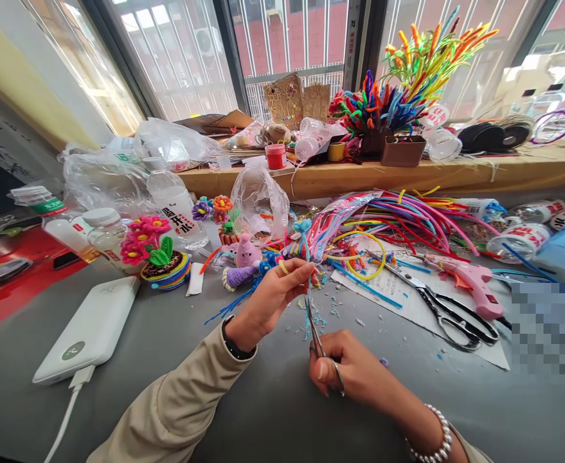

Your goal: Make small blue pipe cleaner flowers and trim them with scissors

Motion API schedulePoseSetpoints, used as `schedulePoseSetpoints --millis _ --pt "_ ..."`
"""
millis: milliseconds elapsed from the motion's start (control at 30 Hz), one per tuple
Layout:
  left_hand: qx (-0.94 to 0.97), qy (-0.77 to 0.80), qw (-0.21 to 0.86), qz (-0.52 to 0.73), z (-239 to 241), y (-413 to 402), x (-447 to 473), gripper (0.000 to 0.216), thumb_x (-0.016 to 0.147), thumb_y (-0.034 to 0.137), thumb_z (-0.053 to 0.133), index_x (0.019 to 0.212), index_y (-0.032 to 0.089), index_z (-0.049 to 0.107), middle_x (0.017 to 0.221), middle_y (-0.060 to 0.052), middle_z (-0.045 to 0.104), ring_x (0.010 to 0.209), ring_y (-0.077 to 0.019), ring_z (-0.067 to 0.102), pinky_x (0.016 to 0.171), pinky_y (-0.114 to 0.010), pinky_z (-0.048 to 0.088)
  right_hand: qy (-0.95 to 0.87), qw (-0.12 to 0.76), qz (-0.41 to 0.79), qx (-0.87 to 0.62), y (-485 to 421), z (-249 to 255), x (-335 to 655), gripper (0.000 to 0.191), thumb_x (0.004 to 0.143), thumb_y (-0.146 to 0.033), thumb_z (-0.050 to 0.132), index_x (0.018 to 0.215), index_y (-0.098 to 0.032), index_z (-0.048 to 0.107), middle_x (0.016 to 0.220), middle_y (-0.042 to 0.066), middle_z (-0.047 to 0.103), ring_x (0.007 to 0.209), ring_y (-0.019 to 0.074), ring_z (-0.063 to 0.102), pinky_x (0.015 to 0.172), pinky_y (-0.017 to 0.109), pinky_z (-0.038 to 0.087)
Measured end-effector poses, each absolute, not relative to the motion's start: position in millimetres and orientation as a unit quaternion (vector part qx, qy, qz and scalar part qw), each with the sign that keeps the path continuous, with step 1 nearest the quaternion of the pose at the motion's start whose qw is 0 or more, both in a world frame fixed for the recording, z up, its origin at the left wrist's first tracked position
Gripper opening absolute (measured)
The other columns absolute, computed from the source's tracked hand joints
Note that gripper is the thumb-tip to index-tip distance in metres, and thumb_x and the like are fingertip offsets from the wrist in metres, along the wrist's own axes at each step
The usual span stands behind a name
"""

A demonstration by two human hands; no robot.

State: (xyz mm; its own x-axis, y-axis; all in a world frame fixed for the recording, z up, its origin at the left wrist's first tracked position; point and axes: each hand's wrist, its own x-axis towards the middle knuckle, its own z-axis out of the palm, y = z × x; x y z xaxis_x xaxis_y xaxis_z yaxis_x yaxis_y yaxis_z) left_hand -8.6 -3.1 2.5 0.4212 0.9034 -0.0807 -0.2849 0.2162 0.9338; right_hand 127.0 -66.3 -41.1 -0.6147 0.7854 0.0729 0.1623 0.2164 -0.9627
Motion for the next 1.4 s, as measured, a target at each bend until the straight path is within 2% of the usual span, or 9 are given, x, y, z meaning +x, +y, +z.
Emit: schedulePoseSetpoints --millis 233,467,700,1167,1400 --pt "0.461 0.337 0.7 0.428 2.7 -3.5 -8.7 0.021 0.064 0.035 0.065 0.064 0.015 0.058 0.065 0.001 0.057 0.06 -0.0071 0.046 0.059 -0.02 0.033 -0.703 0.292 0.542 -0.356 -67.1 -45.9 127.5 0.07 0.062 -0.08 0.029 0.038 -0.015 0.04 0.042 -0.002 0.035 0.043 0.0079 0.032 0.045 0.023 0.027" --pt "0.44 0.336 0.703 0.447 1.5 -2.9 -9.3 0.019 0.064 0.034 0.066 0.064 0.016 0.059 0.064 0.003 0.057 0.06 -0.0056 0.047 0.059 -0.019 0.033 -0.703 0.302 0.53 -0.365 -66.1 -52.5 128.5 0.068 0.066 -0.077 0.032 0.037 -0.015 0.039 0.04 -0.002 0.035 0.04 0.0069 0.032 0.043 0.023 0.025" --pt "0.421 0.332 0.712 0.454 0.5 -2.3 -9.4 0.016 0.065 0.031 0.065 0.067 0.016 0.061 0.066 0.003 0.058 0.059 -0.0037 0.047 0.059 -0.017 0.034 -0.689 0.3 0.539 -0.38 -65.3 -54.4 128.3 0.066 0.064 -0.077 0.035 0.038 -0.016 0.038 0.039 -0.002 0.036 0.039 0.0063 0.031 0.041 0.022 0.024" --pt "0.396 0.31 0.729 0.464 0.9 -2.5 -9.0 0.015 0.064 0.029 0.067 0.068 0.015 0.064 0.066 0.001 0.062 0.06 -0.0037 0.05 0.06 -0.016 0.037 -0.693 0.31 0.552 -0.344 -67.4 -55.5 127.5 0.067 0.07 -0.073 0.03 0.039 -0.015 0.041 0.041 -0.002 0.034 0.04 0.0062 0.032 0.041 0.022 0.024" --pt "0.394 0.311 0.725 0.473 -1.0 1.7 -10.4 0.016 0.065 0.03 0.067 0.07 0.015 0.066 0.067 0.001 0.063 0.06 -0.0036 0.05 0.059 -0.015 0.038 -0.693 0.329 0.549 -0.332 -67.0 -43.4 134.8 0.071 0.065 -0.079 0.028 0.04 -0.014 0.042 0.042 -0.002 0.033 0.041 0.0064 0.03 0.041 0.022 0.023"
